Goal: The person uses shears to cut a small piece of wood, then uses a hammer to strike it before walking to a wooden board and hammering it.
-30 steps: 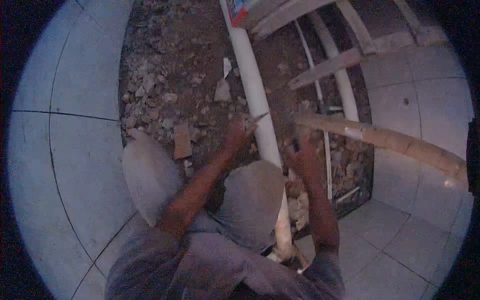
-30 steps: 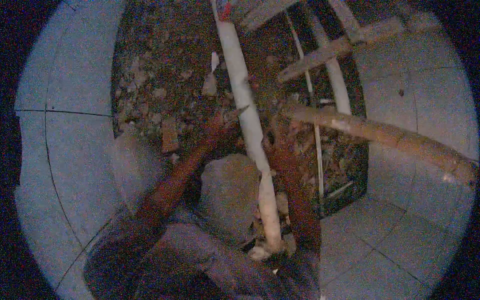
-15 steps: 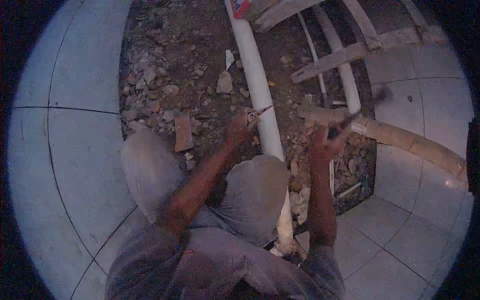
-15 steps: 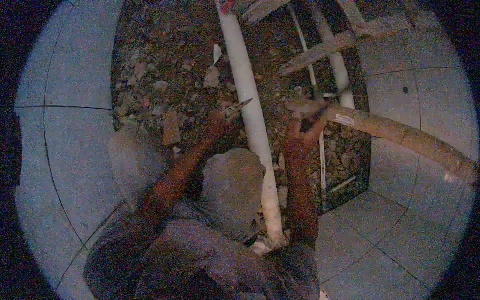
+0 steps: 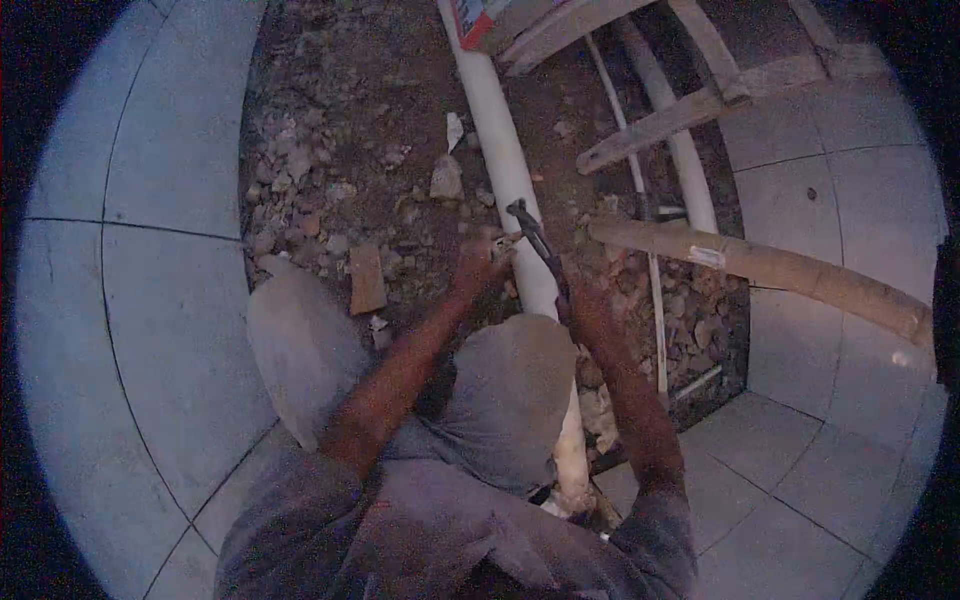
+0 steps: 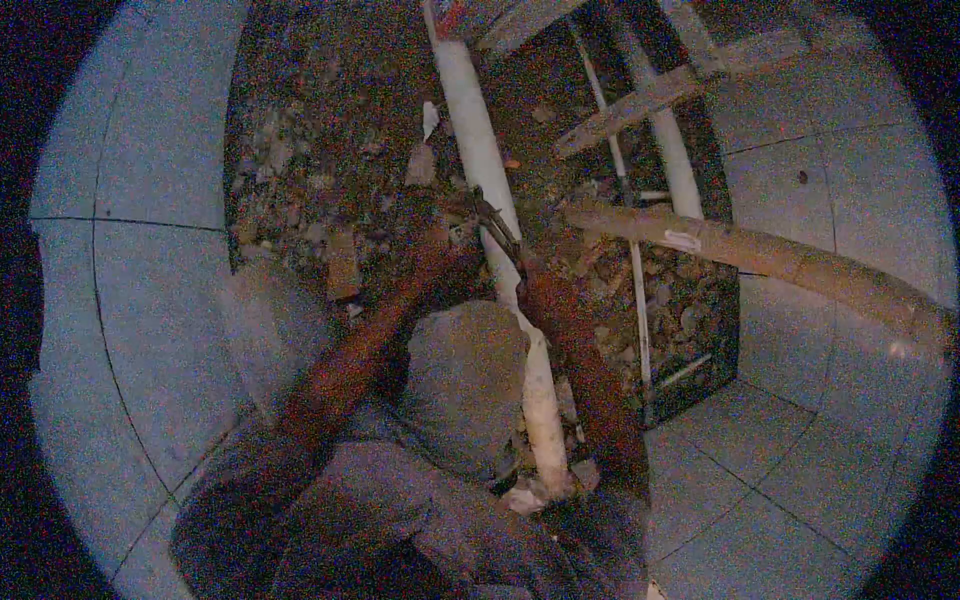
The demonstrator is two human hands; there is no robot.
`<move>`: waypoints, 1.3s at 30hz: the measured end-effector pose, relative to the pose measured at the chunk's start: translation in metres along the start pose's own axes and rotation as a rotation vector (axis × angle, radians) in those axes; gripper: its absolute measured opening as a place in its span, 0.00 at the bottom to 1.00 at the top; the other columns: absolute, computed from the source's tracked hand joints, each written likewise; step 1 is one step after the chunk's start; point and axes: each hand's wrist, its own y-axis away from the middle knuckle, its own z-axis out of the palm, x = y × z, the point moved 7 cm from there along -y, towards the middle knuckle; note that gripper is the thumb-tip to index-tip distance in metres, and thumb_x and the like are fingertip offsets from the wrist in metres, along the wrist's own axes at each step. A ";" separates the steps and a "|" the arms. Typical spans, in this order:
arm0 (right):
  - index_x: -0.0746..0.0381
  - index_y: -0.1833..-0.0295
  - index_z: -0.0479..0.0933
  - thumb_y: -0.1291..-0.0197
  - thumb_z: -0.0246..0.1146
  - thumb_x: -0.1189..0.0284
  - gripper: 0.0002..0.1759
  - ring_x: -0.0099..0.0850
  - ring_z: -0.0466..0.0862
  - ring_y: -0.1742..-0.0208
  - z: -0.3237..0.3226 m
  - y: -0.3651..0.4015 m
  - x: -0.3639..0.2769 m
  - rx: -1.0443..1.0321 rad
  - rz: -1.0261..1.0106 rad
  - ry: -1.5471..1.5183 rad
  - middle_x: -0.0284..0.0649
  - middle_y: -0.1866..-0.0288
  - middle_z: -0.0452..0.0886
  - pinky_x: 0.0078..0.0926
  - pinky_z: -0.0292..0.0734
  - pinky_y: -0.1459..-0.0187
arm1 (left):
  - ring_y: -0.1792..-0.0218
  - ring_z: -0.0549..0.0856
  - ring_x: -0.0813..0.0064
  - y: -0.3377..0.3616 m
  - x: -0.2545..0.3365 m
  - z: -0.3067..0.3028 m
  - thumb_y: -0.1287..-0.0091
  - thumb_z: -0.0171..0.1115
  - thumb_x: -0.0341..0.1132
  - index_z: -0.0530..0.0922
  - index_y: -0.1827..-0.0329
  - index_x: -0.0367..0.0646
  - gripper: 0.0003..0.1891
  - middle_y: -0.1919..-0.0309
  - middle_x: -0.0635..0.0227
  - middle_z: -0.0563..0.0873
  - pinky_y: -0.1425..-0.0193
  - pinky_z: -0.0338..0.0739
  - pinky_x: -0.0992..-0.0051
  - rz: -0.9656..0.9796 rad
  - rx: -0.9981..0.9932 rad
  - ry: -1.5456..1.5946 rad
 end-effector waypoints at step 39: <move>0.60 0.30 0.52 0.43 0.61 0.65 0.38 0.51 0.64 0.35 -0.050 0.010 0.045 0.176 0.626 -0.903 0.58 0.35 0.60 0.45 0.59 0.36 | 0.58 0.80 0.51 0.010 0.067 -0.057 0.41 0.62 0.36 0.68 0.48 0.40 0.21 0.61 0.51 0.79 0.59 0.74 0.59 -0.045 -0.112 -0.083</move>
